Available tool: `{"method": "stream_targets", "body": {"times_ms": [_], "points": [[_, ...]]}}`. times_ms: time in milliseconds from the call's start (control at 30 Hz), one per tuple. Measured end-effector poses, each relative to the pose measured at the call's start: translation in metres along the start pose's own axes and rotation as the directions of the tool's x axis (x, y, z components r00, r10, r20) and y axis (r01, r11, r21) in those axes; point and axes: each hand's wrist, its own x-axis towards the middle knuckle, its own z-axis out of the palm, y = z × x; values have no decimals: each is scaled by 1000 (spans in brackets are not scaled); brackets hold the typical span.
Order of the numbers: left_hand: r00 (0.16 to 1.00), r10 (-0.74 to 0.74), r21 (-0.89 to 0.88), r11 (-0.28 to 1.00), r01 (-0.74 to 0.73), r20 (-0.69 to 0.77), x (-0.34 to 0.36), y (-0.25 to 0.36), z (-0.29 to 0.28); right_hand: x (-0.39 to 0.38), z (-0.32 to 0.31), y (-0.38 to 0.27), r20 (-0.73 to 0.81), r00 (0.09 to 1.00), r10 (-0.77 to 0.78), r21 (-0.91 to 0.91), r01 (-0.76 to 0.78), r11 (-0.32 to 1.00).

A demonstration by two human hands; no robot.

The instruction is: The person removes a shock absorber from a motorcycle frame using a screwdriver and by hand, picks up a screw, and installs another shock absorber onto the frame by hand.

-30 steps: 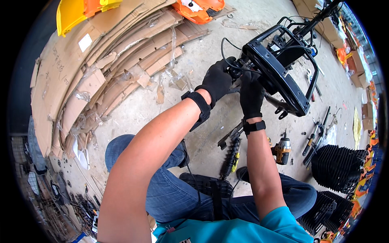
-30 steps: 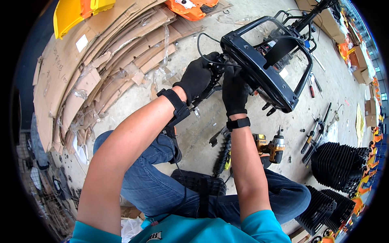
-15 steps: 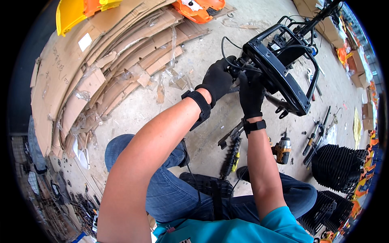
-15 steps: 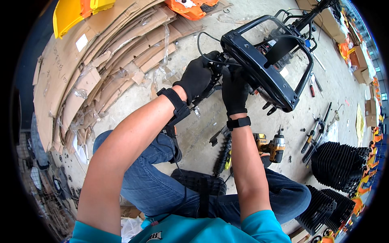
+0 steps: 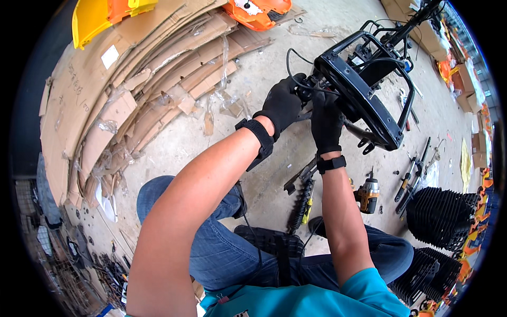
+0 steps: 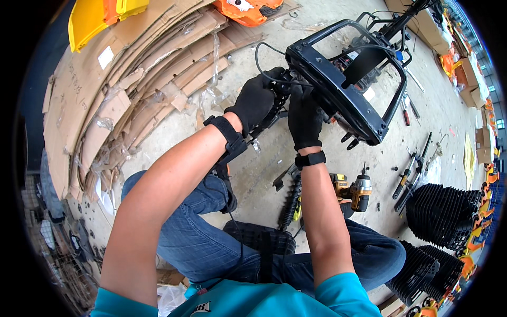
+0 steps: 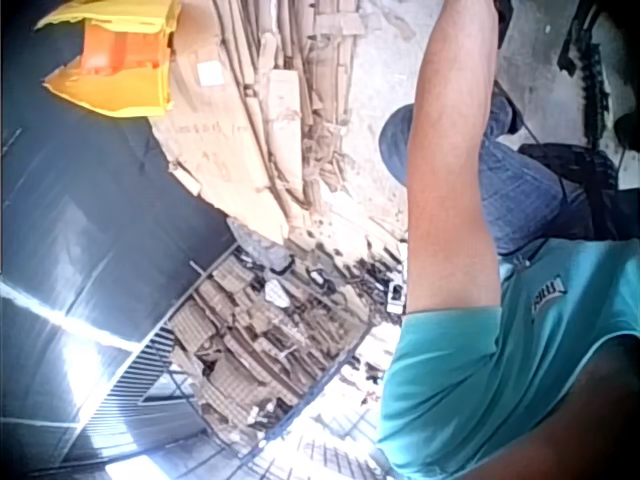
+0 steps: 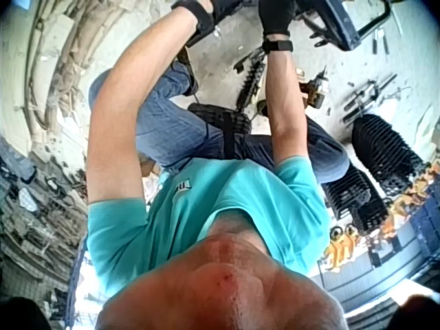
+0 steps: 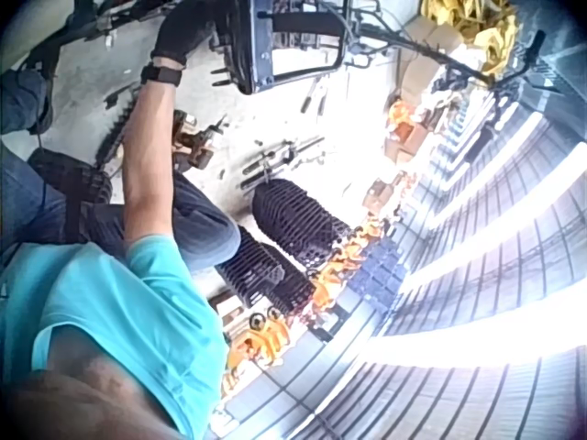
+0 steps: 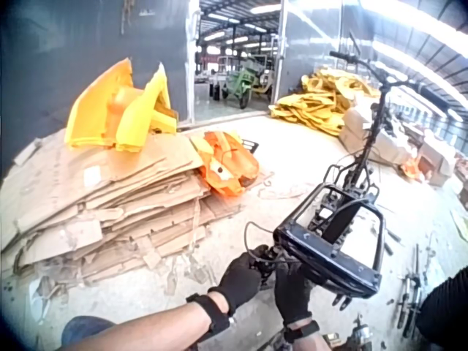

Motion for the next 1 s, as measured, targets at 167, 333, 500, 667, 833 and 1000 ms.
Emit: {"method": "stream_targets", "body": {"times_ms": [167,333,500,667,833,1000], "points": [[1000,-5,-21,1000,6,22,1,-1,-1,1,-3,-11,26,970,241,359,-234,903],[1000,-21,-40,999,22,22,2,-1,1,-1,2,2,-15,1000,-17,-12,17,1000],[999,29,2,1000,-29,20,2,-3,-2,3,-11,-21,120,936,330,398,-350,848],[1000,13,-21,1000,-12,25,-1,3,0,1,4,-4,-15,985,170,193,-164,967],[999,-17,-89,996,20,38,-2,2,-1,0,0,-13,42,958,284,461,-271,845],[998,-8,-50,999,11,59,-3,7,0,3,-3,-10,-27,985,168,347,-148,926]]}}
